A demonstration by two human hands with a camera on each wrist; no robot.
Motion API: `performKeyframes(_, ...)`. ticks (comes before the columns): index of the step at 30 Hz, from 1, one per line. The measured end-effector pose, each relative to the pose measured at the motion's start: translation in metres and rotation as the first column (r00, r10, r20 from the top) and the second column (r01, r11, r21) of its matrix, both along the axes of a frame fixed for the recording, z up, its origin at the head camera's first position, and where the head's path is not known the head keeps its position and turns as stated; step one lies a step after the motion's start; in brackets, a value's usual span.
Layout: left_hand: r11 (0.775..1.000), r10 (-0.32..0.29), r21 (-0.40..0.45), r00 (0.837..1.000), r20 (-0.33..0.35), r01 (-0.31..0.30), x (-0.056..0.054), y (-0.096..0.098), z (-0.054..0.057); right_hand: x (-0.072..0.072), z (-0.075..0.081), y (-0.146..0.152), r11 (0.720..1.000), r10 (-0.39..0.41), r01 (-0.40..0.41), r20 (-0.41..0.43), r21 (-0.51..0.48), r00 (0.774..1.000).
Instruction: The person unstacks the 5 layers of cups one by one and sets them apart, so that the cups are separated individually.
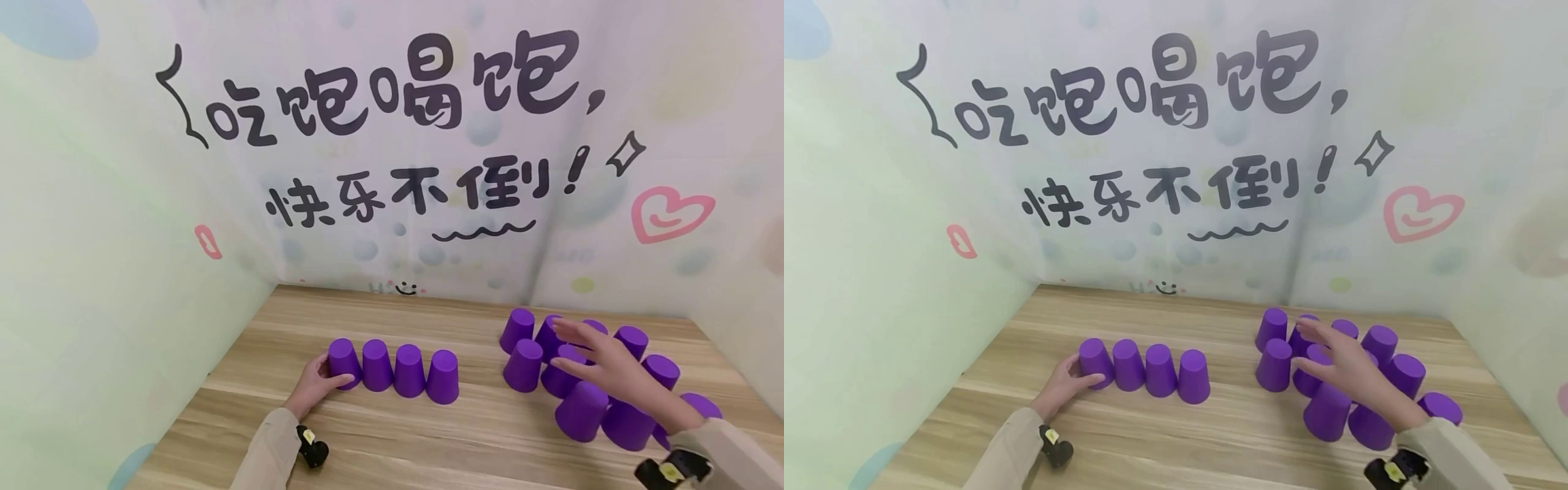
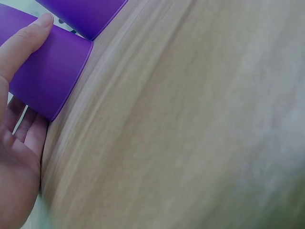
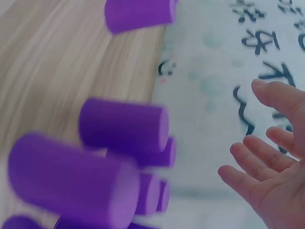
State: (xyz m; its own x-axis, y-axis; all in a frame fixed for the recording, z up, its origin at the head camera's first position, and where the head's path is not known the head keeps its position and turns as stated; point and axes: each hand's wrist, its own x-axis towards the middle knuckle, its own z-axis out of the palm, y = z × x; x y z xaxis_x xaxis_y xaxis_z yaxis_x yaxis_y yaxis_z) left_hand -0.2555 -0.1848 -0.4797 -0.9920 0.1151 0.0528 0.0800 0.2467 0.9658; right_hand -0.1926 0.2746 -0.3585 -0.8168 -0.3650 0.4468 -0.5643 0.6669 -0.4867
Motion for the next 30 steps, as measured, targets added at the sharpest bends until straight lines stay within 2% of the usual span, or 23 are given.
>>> performKeyframes(5, 1.0, 0.009, -0.009, 1.0, -0.002, -0.009, -0.008, -0.003, -0.012, -0.016, 0.0, -0.036, 0.996, 0.089, -0.089, -0.003, -0.014, 0.996)
performKeyframes(7, 1.0, 0.008, -0.012, 1.0, -0.01, -0.008, -0.009, -0.003, -0.014, -0.022, -0.002, -0.05, 0.99, 0.136, -0.135, 0.019, -0.046, 0.991)
performKeyframes(12, 1.0, 0.005, -0.004, 1.0, -0.015, -0.005, -0.009, -0.004, -0.014, -0.035, -0.011, -0.083, 0.978, 0.191, -0.181, 0.092, -0.105, 0.977)
performKeyframes(17, 1.0, 0.006, 0.004, 1.0, -0.013, -0.006, -0.009, -0.004, -0.014, -0.046, -0.032, -0.109, 0.975, 0.201, -0.174, 0.217, -0.138, 0.955)
performKeyframes(21, 1.0, 0.01, -0.001, 1.0, -0.01, -0.01, -0.009, -0.003, -0.014, -0.052, -0.05, -0.125, 0.978, 0.195, -0.163, 0.287, -0.132, 0.938)
performKeyframes(30, 1.0, 0.019, -0.001, 1.0, -0.003, -0.019, -0.012, -0.005, -0.019, -0.055, -0.077, -0.136, 0.977, 0.194, -0.16, 0.284, -0.139, 0.939)
